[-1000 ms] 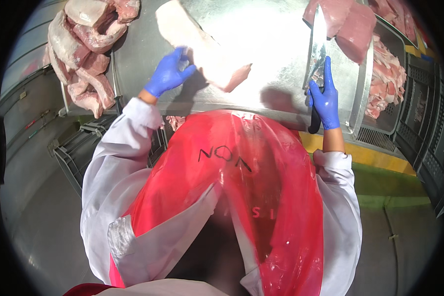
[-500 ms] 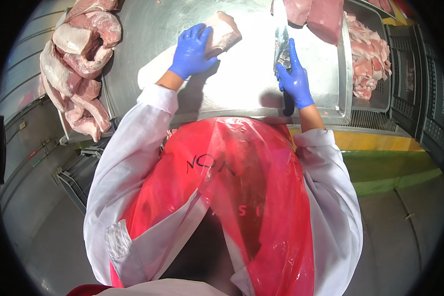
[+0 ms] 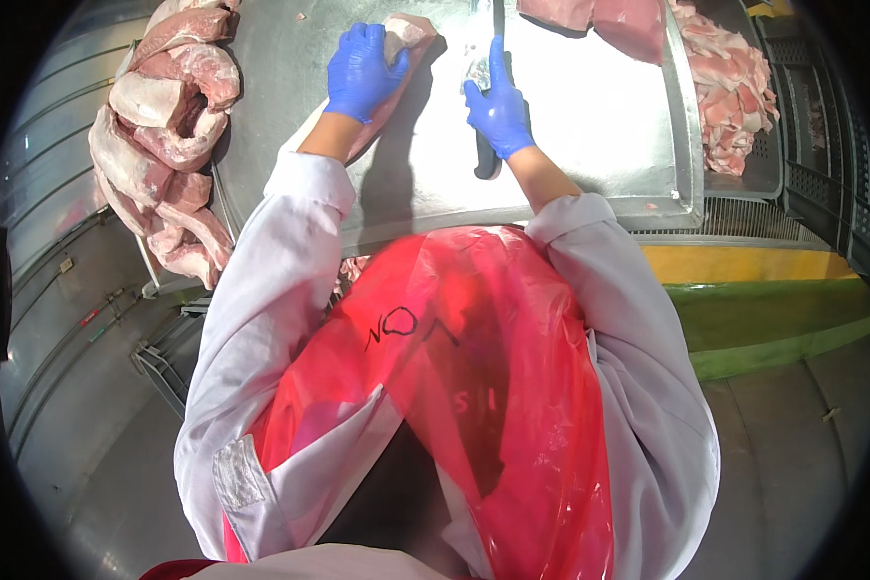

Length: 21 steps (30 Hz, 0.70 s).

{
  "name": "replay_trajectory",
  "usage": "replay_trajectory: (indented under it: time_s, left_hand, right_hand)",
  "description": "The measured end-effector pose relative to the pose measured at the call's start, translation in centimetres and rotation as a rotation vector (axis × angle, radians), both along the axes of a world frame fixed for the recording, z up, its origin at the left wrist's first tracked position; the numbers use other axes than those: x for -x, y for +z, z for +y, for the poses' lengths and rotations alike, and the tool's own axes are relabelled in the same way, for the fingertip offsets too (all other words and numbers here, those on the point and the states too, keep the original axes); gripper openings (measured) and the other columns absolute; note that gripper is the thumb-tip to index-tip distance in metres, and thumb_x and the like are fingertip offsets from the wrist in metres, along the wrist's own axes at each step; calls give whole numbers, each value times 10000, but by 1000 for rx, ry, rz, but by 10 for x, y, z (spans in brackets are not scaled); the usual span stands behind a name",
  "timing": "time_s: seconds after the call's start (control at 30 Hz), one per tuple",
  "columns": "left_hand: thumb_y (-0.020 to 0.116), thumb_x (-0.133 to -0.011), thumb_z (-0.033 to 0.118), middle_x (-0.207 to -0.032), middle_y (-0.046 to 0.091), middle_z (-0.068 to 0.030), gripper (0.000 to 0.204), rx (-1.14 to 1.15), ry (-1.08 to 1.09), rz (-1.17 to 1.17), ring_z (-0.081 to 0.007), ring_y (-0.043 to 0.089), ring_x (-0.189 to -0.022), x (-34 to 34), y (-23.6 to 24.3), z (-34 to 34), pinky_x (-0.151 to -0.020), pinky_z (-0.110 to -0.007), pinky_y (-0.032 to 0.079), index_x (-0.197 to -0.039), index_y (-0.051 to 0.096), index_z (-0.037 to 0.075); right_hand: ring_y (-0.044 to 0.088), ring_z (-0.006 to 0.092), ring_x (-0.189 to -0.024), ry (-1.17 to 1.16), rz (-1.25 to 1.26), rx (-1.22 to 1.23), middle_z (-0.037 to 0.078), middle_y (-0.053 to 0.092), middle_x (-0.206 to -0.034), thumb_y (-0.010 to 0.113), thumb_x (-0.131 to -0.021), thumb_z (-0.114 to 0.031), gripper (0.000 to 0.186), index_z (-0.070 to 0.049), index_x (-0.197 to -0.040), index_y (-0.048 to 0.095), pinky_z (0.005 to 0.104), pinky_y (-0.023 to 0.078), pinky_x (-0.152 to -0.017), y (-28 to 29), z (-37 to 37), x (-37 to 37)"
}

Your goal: The person uses a knife to trim fat and cut large pieces of raw meat into smaller portions on a stainless steel table. The trimmed fat is discarded into a bin, while the cut meat pieces are placed into a metal tray.

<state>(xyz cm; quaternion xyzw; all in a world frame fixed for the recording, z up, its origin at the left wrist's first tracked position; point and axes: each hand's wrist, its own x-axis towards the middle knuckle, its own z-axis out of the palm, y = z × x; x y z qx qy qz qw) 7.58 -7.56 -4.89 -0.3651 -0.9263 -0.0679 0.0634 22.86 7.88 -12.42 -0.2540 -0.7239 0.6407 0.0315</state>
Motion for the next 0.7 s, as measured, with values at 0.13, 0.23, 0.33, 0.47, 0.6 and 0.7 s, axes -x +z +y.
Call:
replay_trajectory:
  time_s: [0.13,0.23,0.33,0.47,0.6,0.7]
  left_hand:
    - [618,-890,254,-931,665,-172,240,133,-23,-35,-377,672,-844,5,-27,-9,-756,-497,555,-979,626,31]
    - [612,-896,257,-879,667,-169,235,46,-29,-54,-398,667,-804,17,-34,-12,-744,-516,546,-951,627,29]
    - [635,-909,289,-1006,646,-233,284,-82,-51,-18,-443,629,-934,40,-25,-38,-811,-529,517,-1053,619,45]
    - [583,-977,295,-1161,583,-290,354,-226,-16,-254,-479,572,-1057,59,-57,-109,-927,-509,476,-1226,569,44]
    - [540,-999,281,-1159,588,-294,348,-295,-23,-292,-480,576,-1063,61,-73,-103,-934,-508,476,-1244,555,34]
    - [514,-1009,277,-1165,588,-301,351,-302,0,-306,-482,577,-1072,61,-73,-119,-942,-506,473,-1257,547,30]
  right_hand:
    - [658,202,-545,-59,2,16,89,673,-701,602,-912,-252,897,-232,-1630,65,337,565,-584,21,-10,7]
    - [658,193,-553,-88,2,46,94,681,-723,598,-911,-225,894,-230,-1630,66,336,566,-584,4,-13,12]
    - [672,199,-569,-92,12,108,109,696,-762,587,-916,-221,883,-217,-1629,67,346,577,-601,-10,-29,26]
    - [672,192,-605,-215,85,-80,127,712,-845,585,-937,-222,795,-164,-1606,160,345,572,-611,-8,-67,65]
    - [671,210,-755,-542,326,-773,176,696,-1032,602,-973,-243,714,-54,-1575,267,348,556,-665,-63,-77,107]
    - [707,238,-604,-225,-91,-197,167,730,-878,561,-913,-172,855,-180,-1624,87,366,604,-627,2,-113,76]
